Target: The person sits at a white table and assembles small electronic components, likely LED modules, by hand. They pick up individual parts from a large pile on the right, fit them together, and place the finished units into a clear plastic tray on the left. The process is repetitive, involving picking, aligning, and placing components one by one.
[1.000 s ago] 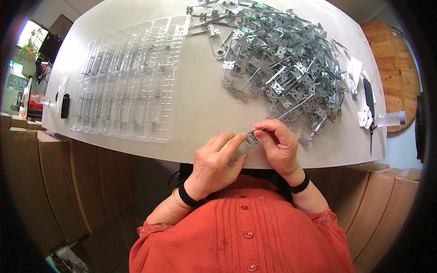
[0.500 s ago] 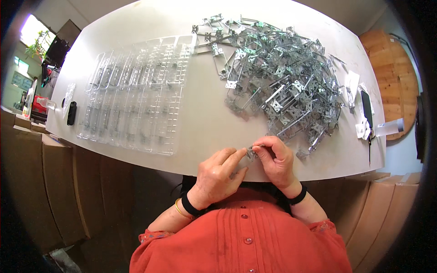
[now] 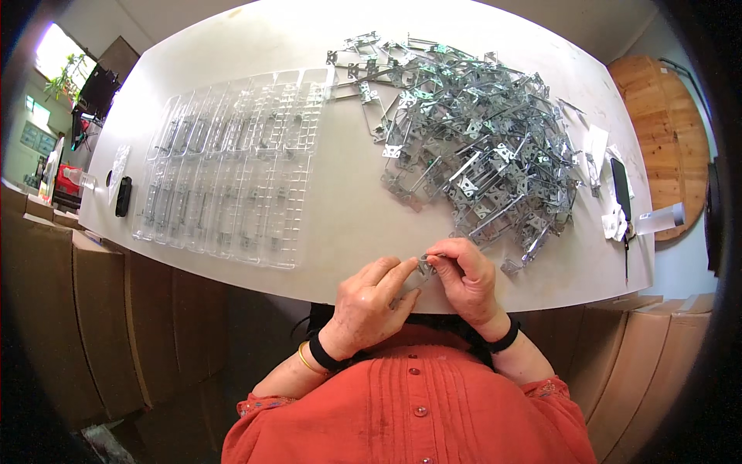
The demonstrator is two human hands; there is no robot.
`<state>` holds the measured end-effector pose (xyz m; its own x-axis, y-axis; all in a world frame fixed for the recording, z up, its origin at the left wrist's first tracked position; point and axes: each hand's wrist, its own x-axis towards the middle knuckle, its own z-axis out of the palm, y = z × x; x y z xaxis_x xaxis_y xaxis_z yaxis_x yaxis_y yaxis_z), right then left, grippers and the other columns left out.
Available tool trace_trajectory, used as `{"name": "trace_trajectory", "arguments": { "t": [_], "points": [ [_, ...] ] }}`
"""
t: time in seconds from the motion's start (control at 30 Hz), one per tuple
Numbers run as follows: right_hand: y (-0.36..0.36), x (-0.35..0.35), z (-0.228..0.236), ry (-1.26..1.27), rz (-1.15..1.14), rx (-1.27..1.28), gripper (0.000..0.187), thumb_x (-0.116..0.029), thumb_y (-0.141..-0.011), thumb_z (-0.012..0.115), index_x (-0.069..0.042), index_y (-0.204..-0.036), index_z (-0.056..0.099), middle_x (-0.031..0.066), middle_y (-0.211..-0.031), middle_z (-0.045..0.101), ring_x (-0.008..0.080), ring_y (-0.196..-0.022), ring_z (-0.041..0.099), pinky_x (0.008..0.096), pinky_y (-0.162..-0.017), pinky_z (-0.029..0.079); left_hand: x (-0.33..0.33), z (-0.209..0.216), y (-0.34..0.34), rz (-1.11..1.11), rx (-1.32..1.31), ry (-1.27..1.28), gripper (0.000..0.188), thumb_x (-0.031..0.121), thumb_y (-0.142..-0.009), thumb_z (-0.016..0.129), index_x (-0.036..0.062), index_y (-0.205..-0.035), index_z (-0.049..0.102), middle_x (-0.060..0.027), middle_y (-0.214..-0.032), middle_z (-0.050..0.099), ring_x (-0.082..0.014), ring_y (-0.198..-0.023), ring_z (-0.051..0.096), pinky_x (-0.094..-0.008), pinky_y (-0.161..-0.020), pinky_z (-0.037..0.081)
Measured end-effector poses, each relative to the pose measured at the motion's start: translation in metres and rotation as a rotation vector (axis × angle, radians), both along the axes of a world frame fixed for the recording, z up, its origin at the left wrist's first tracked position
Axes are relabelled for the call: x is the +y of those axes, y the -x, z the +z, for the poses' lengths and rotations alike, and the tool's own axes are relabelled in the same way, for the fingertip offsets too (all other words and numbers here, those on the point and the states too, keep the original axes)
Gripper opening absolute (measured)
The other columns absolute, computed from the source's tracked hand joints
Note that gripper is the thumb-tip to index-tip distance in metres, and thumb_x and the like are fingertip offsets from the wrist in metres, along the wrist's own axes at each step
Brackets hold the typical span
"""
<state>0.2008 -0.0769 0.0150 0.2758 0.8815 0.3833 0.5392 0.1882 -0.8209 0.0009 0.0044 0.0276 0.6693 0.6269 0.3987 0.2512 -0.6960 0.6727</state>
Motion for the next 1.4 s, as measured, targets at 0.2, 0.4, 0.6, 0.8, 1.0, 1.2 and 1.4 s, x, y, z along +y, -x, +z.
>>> {"name": "trace_trajectory", "arguments": {
  "t": [0.2, 0.4, 0.6, 0.8, 1.0, 1.2, 1.4],
  "points": [
    [0.0, 0.001, 0.0, -0.022, -0.008, -0.018, 0.017, -0.003, -0.098, 0.082, -0.006, -0.112, 0.073, 0.0116, -0.097, 0.073, 0.0277, -0.079, 0.07, 0.0359, -0.069, 0.056, -0.001, 0.0, 0.001, 0.002, 0.009, -0.009, 0.052, 0.01, -0.081, 0.091, 0.0064, -0.131, 0.077, -0.0145, -0.111, 0.075, -0.0315, -0.086, 0.075, -0.0399, -0.074, 0.062],
    [0.001, 0.004, 0.001, -0.074, -0.005, -0.037, 0.018, -0.002, -0.098, 0.082, -0.006, -0.112, 0.073, 0.0118, -0.098, 0.073, 0.0283, -0.08, 0.07, 0.0365, -0.07, 0.056, 0.0, 0.0, 0.0, 0.0, 0.0, -0.005, 0.052, 0.01, -0.082, 0.091, 0.0059, -0.131, 0.076, -0.0147, -0.111, 0.075, -0.0315, -0.087, 0.075, -0.0398, -0.074, 0.062],
    [0.001, 0.004, 0.001, -0.073, -0.006, -0.041, 0.017, -0.003, -0.098, 0.083, -0.006, -0.112, 0.073, 0.0115, -0.097, 0.073, 0.0279, -0.079, 0.07, 0.0362, -0.069, 0.056, -0.001, -0.001, 0.0, 0.001, 0.002, -0.006, 0.052, 0.01, -0.082, 0.091, 0.0055, -0.131, 0.076, -0.0147, -0.112, 0.075, -0.0317, -0.088, 0.076, -0.0399, -0.075, 0.062],
    [-0.001, -0.001, -0.001, 0.003, -0.004, 0.002, 0.015, -0.004, -0.1, 0.082, -0.006, -0.113, 0.073, 0.0094, -0.099, 0.073, 0.0256, -0.08, 0.07, 0.0348, -0.07, 0.056, -0.001, 0.0, 0.001, 0.0, -0.006, -0.007, 0.052, 0.009, -0.081, 0.091, 0.005, -0.131, 0.076, -0.0155, -0.113, 0.076, -0.0316, -0.087, 0.076, -0.0402, -0.075, 0.062],
    [0.0, -0.001, 0.0, -0.114, -0.058, -0.026, 0.011, -0.006, -0.105, 0.076, -0.004, -0.114, 0.07, 0.0115, -0.104, 0.072, 0.0254, -0.087, 0.069, 0.0333, -0.078, 0.056, -0.001, 0.0, 0.002, 0.025, 0.006, 0.046, 0.052, 0.007, -0.081, 0.091, 0.0046, -0.131, 0.076, -0.0169, -0.114, 0.076, -0.0308, -0.085, 0.076, -0.0395, -0.072, 0.062],
    [0.001, -0.005, -0.005, -0.014, -0.043, 0.109, 0.009, -0.007, -0.107, 0.074, -0.004, -0.115, 0.071, 0.0107, -0.103, 0.072, 0.0224, -0.083, 0.068, 0.0321, -0.075, 0.055, 0.001, 0.001, 0.003, 0.07, 0.025, 0.052, 0.053, 0.006, -0.081, 0.091, 0.0038, -0.132, 0.074, -0.0172, -0.115, 0.075, -0.0314, -0.086, 0.077, -0.0393, -0.072, 0.062],
    [0.001, -0.003, -0.004, -0.018, -0.01, 0.091, 0.011, -0.005, -0.104, 0.076, -0.005, -0.113, 0.071, 0.0101, -0.1, 0.072, 0.0217, -0.081, 0.068, 0.0325, -0.073, 0.054, 0.002, 0.002, 0.003, 0.08, 0.016, 0.03, 0.053, 0.005, -0.081, 0.09, 0.0031, -0.132, 0.074, -0.0176, -0.114, 0.075, -0.0322, -0.089, 0.077, -0.0401, -0.073, 0.062]
  ]
}}
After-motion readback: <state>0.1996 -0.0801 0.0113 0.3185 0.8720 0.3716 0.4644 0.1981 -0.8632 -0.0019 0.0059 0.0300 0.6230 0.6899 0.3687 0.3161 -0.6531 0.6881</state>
